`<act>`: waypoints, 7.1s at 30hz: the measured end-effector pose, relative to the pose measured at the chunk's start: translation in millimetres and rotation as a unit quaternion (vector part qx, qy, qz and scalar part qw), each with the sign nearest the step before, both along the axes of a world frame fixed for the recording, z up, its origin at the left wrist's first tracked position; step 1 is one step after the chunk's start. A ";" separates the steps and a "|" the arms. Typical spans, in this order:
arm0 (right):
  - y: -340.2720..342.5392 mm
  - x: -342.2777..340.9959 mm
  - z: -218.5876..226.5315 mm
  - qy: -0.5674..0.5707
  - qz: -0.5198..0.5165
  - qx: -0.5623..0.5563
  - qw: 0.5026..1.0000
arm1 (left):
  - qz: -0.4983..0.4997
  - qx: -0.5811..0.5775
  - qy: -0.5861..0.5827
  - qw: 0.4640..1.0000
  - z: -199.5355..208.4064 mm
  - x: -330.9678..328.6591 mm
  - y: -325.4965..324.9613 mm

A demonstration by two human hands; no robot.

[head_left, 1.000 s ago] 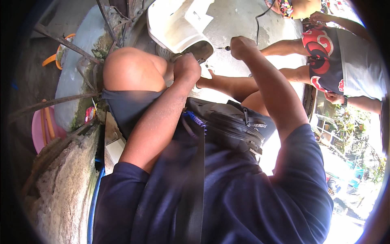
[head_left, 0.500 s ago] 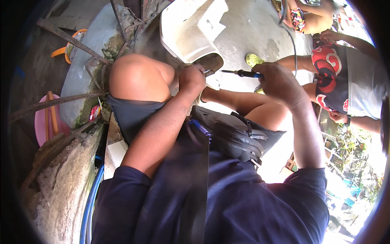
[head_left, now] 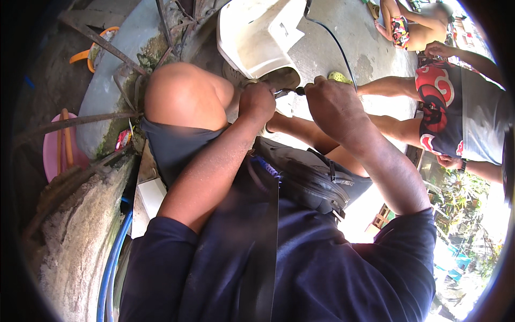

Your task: The person uses a soldering iron to apply a dark sealant or adhesive along the seams of a white plastic component. They hold the part steady with one hand while guiding the tool with the other, then inspect the treated area.

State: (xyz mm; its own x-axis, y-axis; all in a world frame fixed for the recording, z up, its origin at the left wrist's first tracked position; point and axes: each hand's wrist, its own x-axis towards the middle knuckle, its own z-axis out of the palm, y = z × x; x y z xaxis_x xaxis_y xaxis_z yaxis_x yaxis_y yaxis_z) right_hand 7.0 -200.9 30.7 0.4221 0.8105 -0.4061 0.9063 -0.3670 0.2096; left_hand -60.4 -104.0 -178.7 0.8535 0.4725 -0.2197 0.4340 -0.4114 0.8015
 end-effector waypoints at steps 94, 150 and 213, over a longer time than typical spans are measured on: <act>15.5 7.1 1.7 -0.032 0.044 -0.102 0.993 | -0.001 -0.017 -0.035 0.999 -7.9 3.6 0.9; 13.9 17.9 -2.1 -0.020 0.040 -0.083 0.996 | 0.008 -0.039 -0.015 0.999 -8.3 4.8 0.6; 13.6 11.4 -3.0 -0.018 -0.013 -0.095 0.995 | -0.001 -0.042 -0.006 0.999 -7.4 3.7 2.6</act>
